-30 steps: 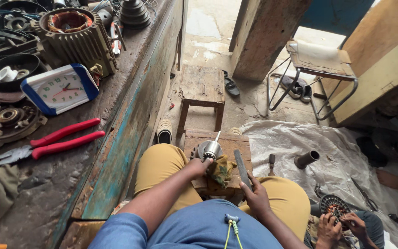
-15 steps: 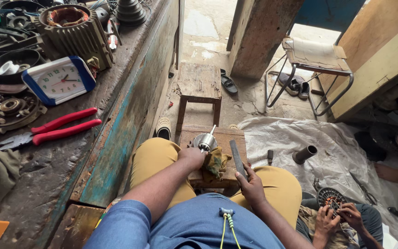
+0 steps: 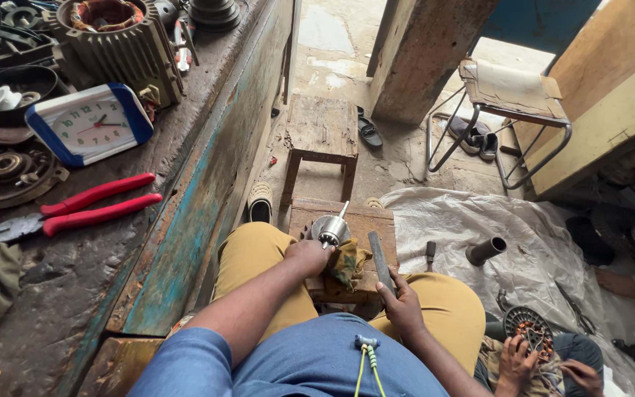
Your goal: The person sits on the floor and uses a metal file to smooth the surface of a motor rotor held in their left hand. They repeatedly rotate the rotor and file different sections while another person works nearby.
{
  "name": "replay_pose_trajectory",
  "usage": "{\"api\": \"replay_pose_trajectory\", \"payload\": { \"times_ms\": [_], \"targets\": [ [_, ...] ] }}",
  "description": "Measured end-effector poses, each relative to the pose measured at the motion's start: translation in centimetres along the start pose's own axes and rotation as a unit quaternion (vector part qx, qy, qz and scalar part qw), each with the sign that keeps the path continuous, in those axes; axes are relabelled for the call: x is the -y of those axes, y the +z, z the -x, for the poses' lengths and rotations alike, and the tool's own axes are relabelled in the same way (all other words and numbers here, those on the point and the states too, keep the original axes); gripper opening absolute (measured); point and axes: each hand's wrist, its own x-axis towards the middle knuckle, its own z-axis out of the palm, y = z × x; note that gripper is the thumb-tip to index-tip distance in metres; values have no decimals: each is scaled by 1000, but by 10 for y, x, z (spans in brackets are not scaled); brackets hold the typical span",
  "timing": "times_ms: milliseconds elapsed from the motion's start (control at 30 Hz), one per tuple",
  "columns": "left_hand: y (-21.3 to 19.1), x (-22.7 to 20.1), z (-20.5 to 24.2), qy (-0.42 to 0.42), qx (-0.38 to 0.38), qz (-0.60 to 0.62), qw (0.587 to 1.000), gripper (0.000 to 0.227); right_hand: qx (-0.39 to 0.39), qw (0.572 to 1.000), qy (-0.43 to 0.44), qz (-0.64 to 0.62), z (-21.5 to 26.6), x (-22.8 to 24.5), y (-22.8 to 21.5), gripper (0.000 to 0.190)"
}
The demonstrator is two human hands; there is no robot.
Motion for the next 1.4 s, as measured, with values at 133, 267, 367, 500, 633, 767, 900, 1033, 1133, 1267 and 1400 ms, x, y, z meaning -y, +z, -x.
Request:
{"api": "replay_pose_trajectory", "payload": {
  "times_ms": [133, 267, 367, 500, 633, 767, 900, 1033, 1133, 1267, 1400],
  "targets": [
    [-1, 4, -1, 7, 6, 20, 1000, 66, 3, 1000, -7, 7, -1, -1, 2, 59],
    [-5, 4, -4, 9, 15, 24, 1000, 66, -6, 1000, 16, 18, -3, 6, 2, 60],
    [-8, 1, -3, 3, 31, -7, 999, 66, -13, 999, 48, 7, 1, 9, 5, 61],
    [-17, -8, -2, -16, 84, -64, 994, 71, -9, 999, 43, 2, -1, 15, 4, 61],
    [-20, -12, 1, -31, 87, -56, 994, 70, -16, 1000, 25, -10, 4, 17, 1, 62],
    [-17, -12, 3, -37, 73, -41, 996, 68, -26, 999, 24, -29, 4, 19, 0, 61],
    [-11, -12, 4, -37, 41, -36, 998, 69, -26, 998, 24, -43, 8, 22, -2, 58],
    [-6, -13, 3, -43, 20, -47, 998, 66, -25, 998, 18, -61, 12, 28, -2, 57],
    [-3, -13, -1, -24, 2, -89, 996, 64, -29, 997, 26, -65, 13, 33, -2, 57],
    [0, -11, -5, -1, -7, -113, 994, 64, -32, 997, 34, -65, 16, 35, -3, 58],
    [-1, -10, 2, -10, -17, -98, 995, 66, -23, 998, 28, -52, 21, 39, 1, 60]
  ]
}}
